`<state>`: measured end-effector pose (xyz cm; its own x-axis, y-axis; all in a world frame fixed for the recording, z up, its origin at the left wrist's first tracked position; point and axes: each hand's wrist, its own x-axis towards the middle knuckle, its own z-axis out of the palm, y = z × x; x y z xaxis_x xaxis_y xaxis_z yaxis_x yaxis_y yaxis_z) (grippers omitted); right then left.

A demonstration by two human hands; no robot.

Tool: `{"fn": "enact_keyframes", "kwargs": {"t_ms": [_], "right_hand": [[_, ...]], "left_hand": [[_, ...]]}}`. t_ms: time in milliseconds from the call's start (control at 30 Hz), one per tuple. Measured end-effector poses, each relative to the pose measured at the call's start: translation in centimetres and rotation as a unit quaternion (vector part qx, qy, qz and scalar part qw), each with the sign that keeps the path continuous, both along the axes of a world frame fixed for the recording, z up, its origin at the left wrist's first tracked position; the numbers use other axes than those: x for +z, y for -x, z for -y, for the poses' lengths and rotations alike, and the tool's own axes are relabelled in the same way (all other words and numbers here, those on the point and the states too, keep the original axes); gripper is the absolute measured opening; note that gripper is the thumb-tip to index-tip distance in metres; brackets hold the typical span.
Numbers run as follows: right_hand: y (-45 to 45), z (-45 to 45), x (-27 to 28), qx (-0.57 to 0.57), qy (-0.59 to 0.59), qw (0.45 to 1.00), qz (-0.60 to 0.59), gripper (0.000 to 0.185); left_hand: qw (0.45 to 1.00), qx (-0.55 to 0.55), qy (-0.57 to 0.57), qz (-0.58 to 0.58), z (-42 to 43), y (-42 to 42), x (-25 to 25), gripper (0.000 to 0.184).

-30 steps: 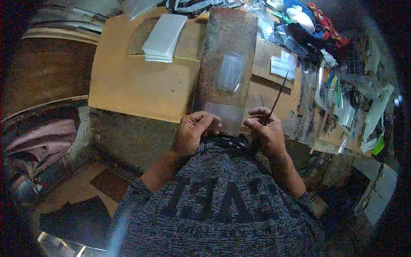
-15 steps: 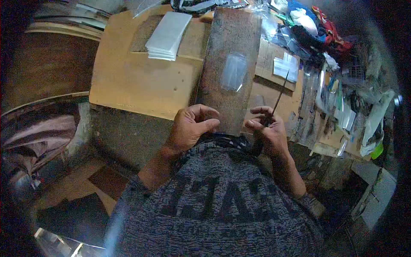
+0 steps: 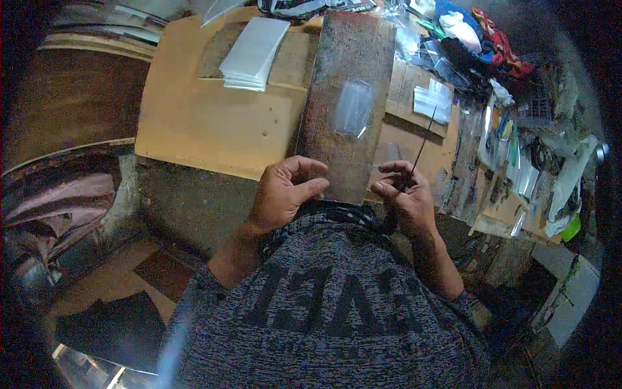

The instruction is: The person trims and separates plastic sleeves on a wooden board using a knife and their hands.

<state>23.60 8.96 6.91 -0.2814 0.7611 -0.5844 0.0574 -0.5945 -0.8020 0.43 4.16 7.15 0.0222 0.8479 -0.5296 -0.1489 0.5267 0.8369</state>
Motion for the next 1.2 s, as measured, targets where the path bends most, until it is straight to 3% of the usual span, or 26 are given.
{"fn": "enact_keyframes", "kwargs": {"t_ms": [133,233,300,333,400,533,600,633,700,800,1133,1200], "right_hand": [[-0.6,0.0,-1.2,0.041,-0.052,0.998,0.012,0.032],[-0.6,-0.4,-1.4,0.12,-0.093,0.988,0.034,0.033],[-0.2,-0.6,-0.5,0.13,-0.055,0.989,-0.045,0.032],[-0.1,-0.8,-0.2,0.129,-0.057,0.989,-0.045,0.032],[-0.2,-1.0,0.0,0.151,-0.096,0.984,-0.025,0.032],[-1.1,-0.7,-0.7,0.107,-0.114,0.986,0.06,0.036],[-2.8,-0.5,-0.9,0.183,-0.208,0.95,0.142,0.039],[-3.1,-0.2,-0.4,0.186,-0.206,0.95,0.141,0.039],[-3.6,0.2,1.3,0.248,-0.236,0.904,0.255,0.043],[-4.2,0.9,2.2,0.285,-0.158,0.914,0.243,0.043],[-3.7,0.6,2.7,0.347,-0.165,0.885,0.263,0.04],[-3.4,0.2,2.5,0.356,-0.178,0.881,0.254,0.042]], "left_hand": [[0.999,-0.039,-0.012,-0.035,-0.7,0.5,0.2,0.024],[0.991,-0.126,0.027,-0.031,-1.6,0.6,1.0,0.023],[0.967,-0.238,-0.041,-0.08,-2.1,0.1,0.9,0.019],[0.967,-0.24,-0.043,-0.08,-2.0,-0.2,0.4,0.019],[0.978,-0.208,0.002,0.03,-1.3,-0.9,-1.0,0.016],[0.991,-0.117,0.059,0.018,-0.8,-1.3,-1.7,0.014],[0.997,-0.041,0.023,0.057,-0.5,-1.0,-2.4,0.017],[0.997,-0.038,0.025,0.057,-0.4,-0.8,-2.4,0.017],[0.993,0.034,0.057,0.103,-0.5,-0.4,-2.2,0.018],[0.99,0.078,0.022,0.114,-0.3,0.1,-3.3,0.018],[0.986,0.09,0.011,0.141,-0.3,0.2,-3.0,0.017],[0.998,0.016,-0.007,0.064,-0.4,-0.2,-2.6,0.014]]}}
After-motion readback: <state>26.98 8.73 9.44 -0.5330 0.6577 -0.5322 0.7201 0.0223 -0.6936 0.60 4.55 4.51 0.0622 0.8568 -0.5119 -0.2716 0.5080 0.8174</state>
